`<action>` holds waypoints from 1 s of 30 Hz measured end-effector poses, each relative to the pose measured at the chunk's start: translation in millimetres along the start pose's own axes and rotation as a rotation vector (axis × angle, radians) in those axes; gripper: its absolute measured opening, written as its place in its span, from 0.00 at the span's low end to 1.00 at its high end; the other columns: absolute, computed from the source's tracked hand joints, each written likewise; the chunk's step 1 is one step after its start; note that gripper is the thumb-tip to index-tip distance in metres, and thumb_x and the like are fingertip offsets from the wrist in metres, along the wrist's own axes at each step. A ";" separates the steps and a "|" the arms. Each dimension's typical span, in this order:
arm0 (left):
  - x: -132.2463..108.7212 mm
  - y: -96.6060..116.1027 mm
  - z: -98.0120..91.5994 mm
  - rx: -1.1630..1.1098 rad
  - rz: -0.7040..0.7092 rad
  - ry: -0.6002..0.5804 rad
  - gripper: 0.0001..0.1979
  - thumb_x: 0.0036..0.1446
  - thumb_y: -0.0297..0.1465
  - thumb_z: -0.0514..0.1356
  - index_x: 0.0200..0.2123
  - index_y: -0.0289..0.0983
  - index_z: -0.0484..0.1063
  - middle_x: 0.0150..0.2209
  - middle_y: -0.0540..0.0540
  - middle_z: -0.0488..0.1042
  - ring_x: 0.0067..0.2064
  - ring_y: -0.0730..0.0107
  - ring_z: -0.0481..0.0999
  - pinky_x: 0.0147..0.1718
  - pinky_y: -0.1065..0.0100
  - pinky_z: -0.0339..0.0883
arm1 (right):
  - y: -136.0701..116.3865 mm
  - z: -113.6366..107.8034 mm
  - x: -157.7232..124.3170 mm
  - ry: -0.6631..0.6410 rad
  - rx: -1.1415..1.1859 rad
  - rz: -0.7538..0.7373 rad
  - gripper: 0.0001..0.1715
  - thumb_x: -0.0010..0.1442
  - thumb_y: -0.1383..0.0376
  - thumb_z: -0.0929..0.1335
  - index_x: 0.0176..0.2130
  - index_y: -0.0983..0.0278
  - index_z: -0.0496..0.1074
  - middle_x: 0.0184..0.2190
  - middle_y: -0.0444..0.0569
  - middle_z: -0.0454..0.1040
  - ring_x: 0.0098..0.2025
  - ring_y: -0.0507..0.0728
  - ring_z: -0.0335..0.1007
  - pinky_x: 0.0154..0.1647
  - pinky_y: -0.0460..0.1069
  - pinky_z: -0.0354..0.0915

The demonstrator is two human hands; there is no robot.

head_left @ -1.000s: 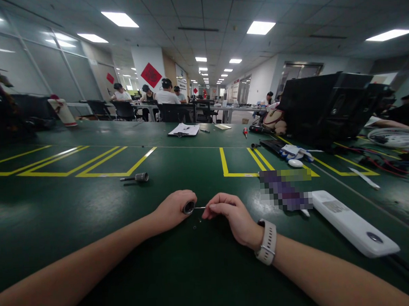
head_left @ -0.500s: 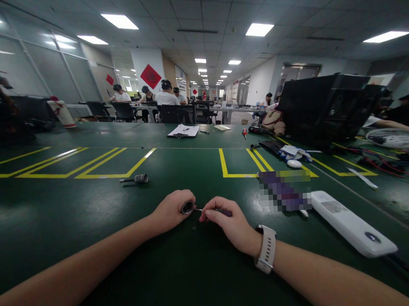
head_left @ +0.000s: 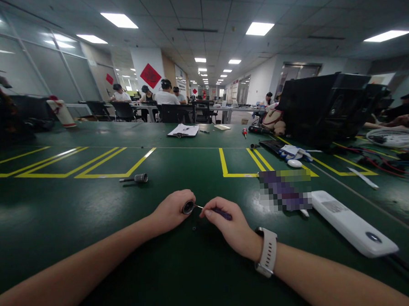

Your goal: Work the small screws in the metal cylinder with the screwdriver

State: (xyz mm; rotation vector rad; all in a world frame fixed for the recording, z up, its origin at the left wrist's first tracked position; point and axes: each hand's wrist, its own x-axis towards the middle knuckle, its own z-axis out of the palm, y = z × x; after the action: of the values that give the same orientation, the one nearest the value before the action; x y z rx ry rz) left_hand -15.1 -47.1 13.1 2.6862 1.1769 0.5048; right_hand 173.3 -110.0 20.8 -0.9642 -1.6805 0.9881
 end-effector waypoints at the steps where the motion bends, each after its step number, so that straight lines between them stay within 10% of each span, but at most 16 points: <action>1: -0.1 0.6 -0.3 0.011 -0.005 -0.009 0.02 0.52 0.27 0.53 0.28 0.36 0.63 0.29 0.50 0.67 0.32 0.70 0.68 0.31 0.69 0.59 | -0.6 -0.2 0.0 -0.005 -0.005 0.010 0.07 0.55 0.68 0.65 0.30 0.63 0.73 0.28 0.44 0.72 0.33 0.52 0.66 0.35 0.48 0.61; 12: 0.0 1.4 -1.6 0.055 0.057 -0.053 0.03 0.51 0.24 0.52 0.28 0.36 0.63 0.28 0.50 0.67 0.30 0.70 0.66 0.31 0.69 0.58 | 21.5 -2.9 14.4 -0.048 0.600 0.250 0.05 0.50 0.69 0.65 0.27 0.67 0.71 0.23 0.48 0.75 0.27 0.53 0.69 0.33 0.49 0.62; 23: -0.1 4.6 -1.1 0.110 0.059 -0.048 0.03 0.51 0.24 0.53 0.27 0.36 0.63 0.28 0.49 0.66 0.30 0.69 0.66 0.30 0.68 0.57 | 3.7 2.3 -5.0 -0.007 -0.225 -0.139 0.07 0.55 0.68 0.64 0.29 0.63 0.72 0.29 0.46 0.72 0.33 0.54 0.65 0.36 0.50 0.59; 30: -1.3 5.2 -1.8 0.109 0.049 -0.066 0.03 0.52 0.24 0.53 0.28 0.36 0.64 0.29 0.49 0.67 0.31 0.68 0.66 0.30 0.68 0.57 | 11.4 -5.4 10.0 -0.062 0.373 0.132 0.07 0.52 0.70 0.64 0.27 0.66 0.71 0.24 0.46 0.73 0.30 0.54 0.69 0.35 0.50 0.61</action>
State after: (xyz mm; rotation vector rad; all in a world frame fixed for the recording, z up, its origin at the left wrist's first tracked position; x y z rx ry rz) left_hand -13.0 -51.5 15.9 2.8064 1.1556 0.3661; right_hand 177.7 -95.7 14.8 -0.8072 -1.4254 1.3743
